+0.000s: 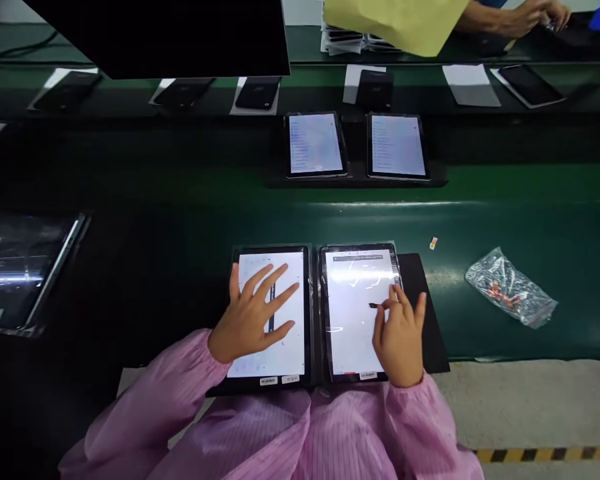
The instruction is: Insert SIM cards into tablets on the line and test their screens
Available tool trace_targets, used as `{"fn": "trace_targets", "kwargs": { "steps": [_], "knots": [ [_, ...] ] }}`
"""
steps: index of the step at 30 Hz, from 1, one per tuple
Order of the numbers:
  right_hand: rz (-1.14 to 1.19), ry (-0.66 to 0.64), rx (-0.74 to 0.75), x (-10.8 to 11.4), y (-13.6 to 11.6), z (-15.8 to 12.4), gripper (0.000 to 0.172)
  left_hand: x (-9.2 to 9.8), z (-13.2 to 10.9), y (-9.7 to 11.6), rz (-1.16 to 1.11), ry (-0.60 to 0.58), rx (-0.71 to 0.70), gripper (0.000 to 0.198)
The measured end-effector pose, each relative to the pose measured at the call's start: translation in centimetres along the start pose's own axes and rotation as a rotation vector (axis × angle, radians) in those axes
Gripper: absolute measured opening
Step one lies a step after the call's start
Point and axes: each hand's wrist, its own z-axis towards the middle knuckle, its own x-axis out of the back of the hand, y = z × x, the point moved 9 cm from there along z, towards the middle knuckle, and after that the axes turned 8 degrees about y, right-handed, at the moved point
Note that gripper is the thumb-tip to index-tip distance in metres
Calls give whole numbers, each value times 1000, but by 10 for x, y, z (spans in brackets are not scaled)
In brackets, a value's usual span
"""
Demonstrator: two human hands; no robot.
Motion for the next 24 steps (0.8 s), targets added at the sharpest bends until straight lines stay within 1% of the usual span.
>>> {"fn": "trace_targets", "kwargs": {
  "steps": [1, 3, 5, 7, 12, 14, 16, 18, 20, 22, 24],
  "knots": [
    [28, -17, 31, -2, -9, 1, 7, 0, -5, 6, 22, 0, -4, 49],
    [94, -56, 90, -2, -22, 3, 7, 0, -12, 9, 58, 8, 26, 49],
    [146, -63, 119, 3, -23, 5, 10, 4, -15, 4, 90, 25, 71, 48],
    [177, -33, 107, 14, -11, 8, 11, 8, -17, -2, 115, 39, 111, 47],
    [198, 73, -24, 41, 34, 8, 7, 12, -17, -7, 158, 48, 138, 48],
    [195, 93, -52, 48, 44, 6, 7, 11, -15, -5, 168, 46, 127, 46],
    [209, 82, -48, 51, 47, 5, 8, 10, -12, -2, 169, 39, 109, 45],
    [269, 44, 27, 54, 39, 1, 10, 9, -10, 0, 164, 34, 94, 44],
    [389, -9, 152, 59, 23, -8, 14, 9, -9, 2, 153, 39, 84, 44],
    [527, -76, 261, 65, 6, -24, 18, 9, -10, 2, 136, 53, 73, 44],
    [610, -150, 317, 67, -5, -43, 21, 9, -13, 1, 122, 64, 67, 42]
  ]
}}
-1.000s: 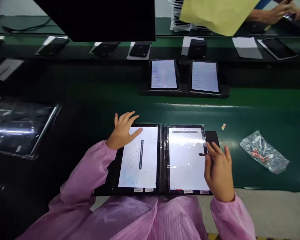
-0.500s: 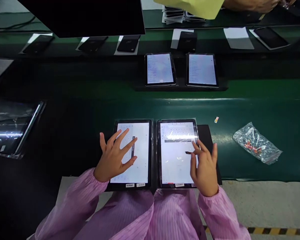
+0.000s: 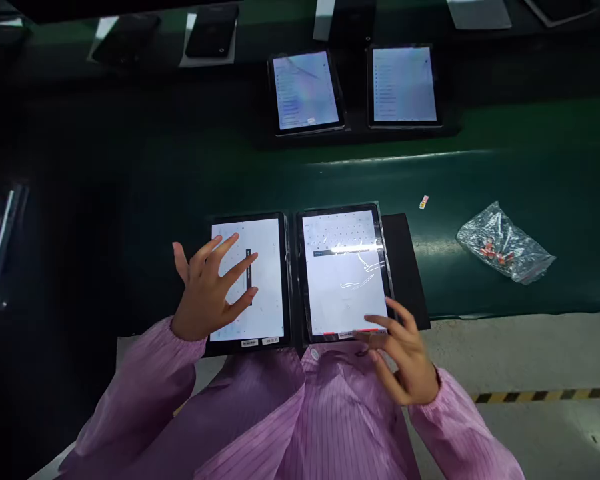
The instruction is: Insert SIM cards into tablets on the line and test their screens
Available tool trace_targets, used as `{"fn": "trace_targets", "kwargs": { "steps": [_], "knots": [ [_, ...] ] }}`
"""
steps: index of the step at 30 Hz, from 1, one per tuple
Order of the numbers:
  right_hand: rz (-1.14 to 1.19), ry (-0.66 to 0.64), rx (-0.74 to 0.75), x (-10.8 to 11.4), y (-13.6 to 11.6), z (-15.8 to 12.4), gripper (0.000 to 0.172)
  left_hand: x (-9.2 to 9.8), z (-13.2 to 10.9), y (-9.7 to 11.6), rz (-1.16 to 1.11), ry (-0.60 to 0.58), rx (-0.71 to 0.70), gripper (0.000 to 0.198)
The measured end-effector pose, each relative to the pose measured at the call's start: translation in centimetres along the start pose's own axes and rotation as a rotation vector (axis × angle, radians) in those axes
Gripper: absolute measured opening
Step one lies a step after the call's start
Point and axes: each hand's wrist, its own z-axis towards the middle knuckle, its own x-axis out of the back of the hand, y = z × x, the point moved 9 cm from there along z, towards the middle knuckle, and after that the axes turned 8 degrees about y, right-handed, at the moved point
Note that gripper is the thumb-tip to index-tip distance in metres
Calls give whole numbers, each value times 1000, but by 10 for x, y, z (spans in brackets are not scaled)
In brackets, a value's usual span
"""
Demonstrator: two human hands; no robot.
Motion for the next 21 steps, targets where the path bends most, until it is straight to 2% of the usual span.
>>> {"fn": "trace_targets", "kwargs": {
  "steps": [2, 5, 7, 10, 13, 18, 21],
  "knots": [
    [9, -52, 2, -6, -2, -13, 24, -1, -4, -2, -4, 1, 3, 41],
    [-41, -18, -19, -2, 17, -20, 23, -1, -9, -4, 2, 10, 8, 40],
    [-118, 70, -55, 10, 42, -14, 17, 2, -12, -5, 6, 17, 14, 39],
    [-238, 288, -128, 36, 73, 1, 11, 6, -18, -3, 17, 14, 24, 38],
    [-253, 401, -138, 49, 82, 12, 12, 6, -22, 9, -6, 8, -12, 36],
    [-303, 307, -19, 37, 70, 23, 15, -15, -22, 41, -110, -106, -184, 46],
    [-342, 264, 21, 30, 64, 28, 14, -17, -26, 34, -137, -145, -206, 49]
  ]
}}
